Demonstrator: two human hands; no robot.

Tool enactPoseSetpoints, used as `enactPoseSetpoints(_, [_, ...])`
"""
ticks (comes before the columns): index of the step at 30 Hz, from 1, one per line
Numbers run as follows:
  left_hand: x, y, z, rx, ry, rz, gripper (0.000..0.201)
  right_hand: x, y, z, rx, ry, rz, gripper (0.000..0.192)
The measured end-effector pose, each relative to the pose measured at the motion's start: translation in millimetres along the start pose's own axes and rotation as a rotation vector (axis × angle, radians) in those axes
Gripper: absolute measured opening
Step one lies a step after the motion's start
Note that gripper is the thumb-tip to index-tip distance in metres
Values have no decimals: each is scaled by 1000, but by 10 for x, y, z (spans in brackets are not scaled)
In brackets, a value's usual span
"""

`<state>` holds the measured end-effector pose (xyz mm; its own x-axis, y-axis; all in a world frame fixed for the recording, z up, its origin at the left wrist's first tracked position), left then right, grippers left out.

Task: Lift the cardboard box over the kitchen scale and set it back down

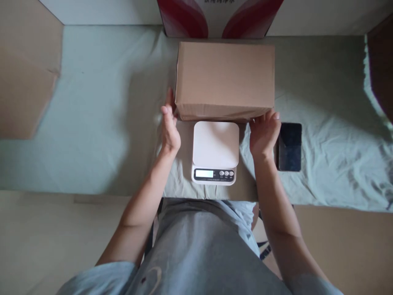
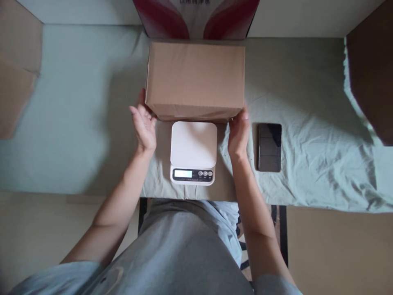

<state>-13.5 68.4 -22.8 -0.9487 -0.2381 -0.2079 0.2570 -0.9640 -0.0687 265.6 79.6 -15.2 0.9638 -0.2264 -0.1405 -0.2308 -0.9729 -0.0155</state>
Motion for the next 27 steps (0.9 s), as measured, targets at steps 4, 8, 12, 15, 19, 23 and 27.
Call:
enactPoseSetpoints(4, [-145,-40,78,3,28,-39,84,-111,7,-59,-22,20,-24,50])
enactPoseSetpoints(8, [-192,124,396,-69,26,-78,71,-17,105,-273,-3,-3,-9,46])
enactPoseSetpoints(12, [-185,390,710,-117,28,-65,64,90,358,-606,45,13,23,43])
enactPoseSetpoints(15, [-155,613,810,-105,9,-16,66,113,597,-758,72,66,27,45])
enactPoseSetpoints(19, [-80,930,780,-84,55,8,59,229,874,-675,47,32,82,49])
enactPoseSetpoints(23, [34,1142,630,-55,98,-1,52,284,1055,-480,5,-20,55,47])
enactPoseSetpoints(27, [102,1200,528,-30,93,8,53,249,1117,-446,43,-49,6,42])
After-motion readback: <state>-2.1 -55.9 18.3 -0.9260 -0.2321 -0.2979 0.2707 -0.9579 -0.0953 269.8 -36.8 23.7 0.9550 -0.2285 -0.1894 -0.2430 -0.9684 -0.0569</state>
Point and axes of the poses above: each hand's wrist, its own y-axis away from the middle knuckle, its own x-axis out of the back of the hand, z = x × y, the point moved 9 cm from there along -y, towards the middle knuckle, and after that the axes turned 7 degrees about y, right-handed, at the moved point
